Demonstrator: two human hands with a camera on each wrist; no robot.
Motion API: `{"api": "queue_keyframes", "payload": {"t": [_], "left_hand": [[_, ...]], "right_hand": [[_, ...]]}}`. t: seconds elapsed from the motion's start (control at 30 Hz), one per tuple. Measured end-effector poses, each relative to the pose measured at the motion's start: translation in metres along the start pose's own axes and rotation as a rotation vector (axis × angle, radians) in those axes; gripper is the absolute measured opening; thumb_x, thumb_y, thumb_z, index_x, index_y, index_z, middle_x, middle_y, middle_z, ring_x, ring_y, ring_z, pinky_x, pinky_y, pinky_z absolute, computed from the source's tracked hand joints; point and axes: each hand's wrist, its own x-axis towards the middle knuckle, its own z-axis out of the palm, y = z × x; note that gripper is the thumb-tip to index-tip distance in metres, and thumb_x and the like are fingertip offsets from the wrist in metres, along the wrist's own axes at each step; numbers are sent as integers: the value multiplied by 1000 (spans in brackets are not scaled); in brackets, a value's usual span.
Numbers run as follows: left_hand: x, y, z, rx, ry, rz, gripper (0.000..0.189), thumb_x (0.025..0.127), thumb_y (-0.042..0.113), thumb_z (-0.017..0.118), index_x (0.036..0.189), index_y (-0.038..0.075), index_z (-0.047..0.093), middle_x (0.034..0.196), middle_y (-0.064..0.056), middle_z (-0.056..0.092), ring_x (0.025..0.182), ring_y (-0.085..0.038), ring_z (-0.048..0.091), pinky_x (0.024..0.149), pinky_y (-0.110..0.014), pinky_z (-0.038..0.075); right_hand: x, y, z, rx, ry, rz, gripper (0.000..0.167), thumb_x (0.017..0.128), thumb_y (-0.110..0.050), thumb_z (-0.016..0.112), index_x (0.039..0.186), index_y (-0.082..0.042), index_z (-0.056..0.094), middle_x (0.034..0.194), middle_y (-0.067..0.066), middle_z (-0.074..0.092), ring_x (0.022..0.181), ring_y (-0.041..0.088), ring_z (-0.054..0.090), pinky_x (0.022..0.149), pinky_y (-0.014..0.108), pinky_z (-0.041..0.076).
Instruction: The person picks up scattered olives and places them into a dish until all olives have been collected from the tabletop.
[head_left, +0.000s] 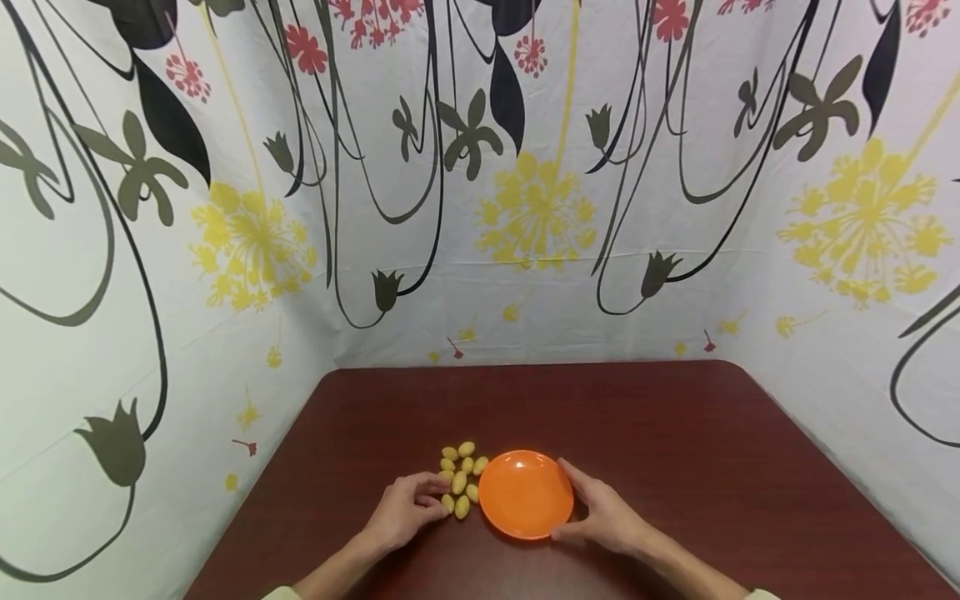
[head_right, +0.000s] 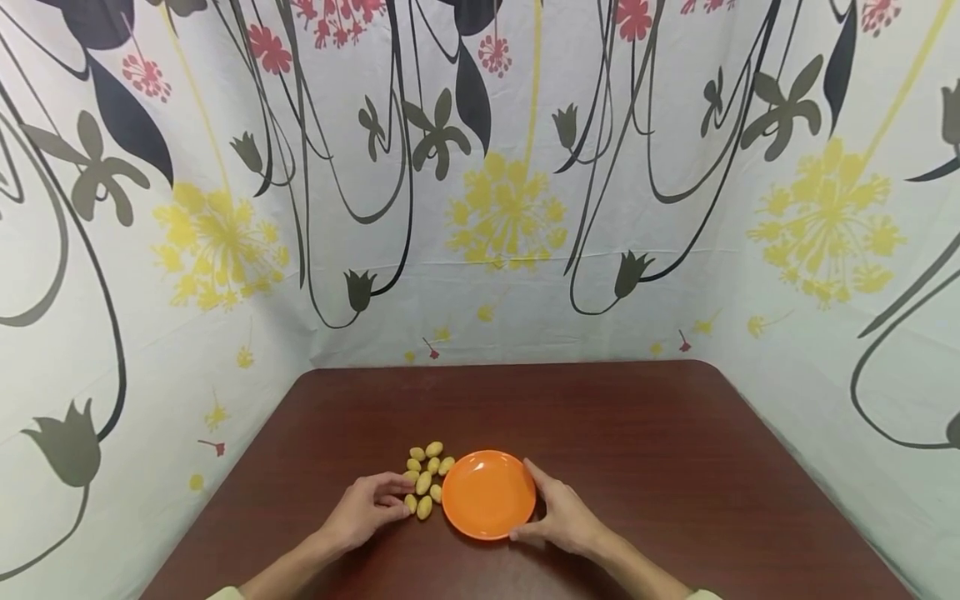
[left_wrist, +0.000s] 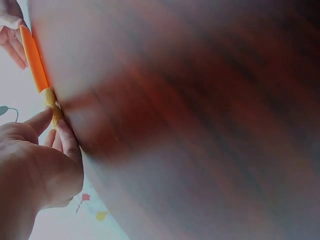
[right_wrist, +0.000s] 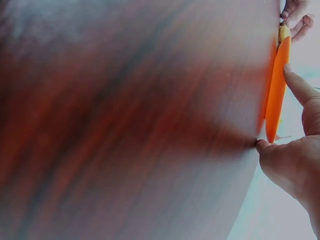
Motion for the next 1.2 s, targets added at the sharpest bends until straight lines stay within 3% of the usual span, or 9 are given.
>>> {"api": "queue_keyframes", "payload": {"t": [0.5,0.87,1.2], "left_hand": [[-3,1,7,48,8,-41,20,90,17,88,106,14,77,107,3,74,86,-12,68,73,-28,58],[1,5,0,89,32,19,19,91,23,88,106,15,79,108,1,76,87,-13,71,73,-29,60],[3,16,1,68,53,26,21,91,23,87,106,11,80,106,-1,77,87,-13,74,71,-26,61]], "right_hand": [[-4,3,-2,45,-30,9,111,85,-19,92,160,18,19,164,39,24,152,53,27,115,59,31],[1,2,-4,69,-17,8,111,84,-17,93,160,18,19,164,39,24,152,53,26,116,59,28],[-1,3,-4,79,-29,15,110,85,-17,92,160,18,19,165,39,24,153,52,25,116,59,28]]}}
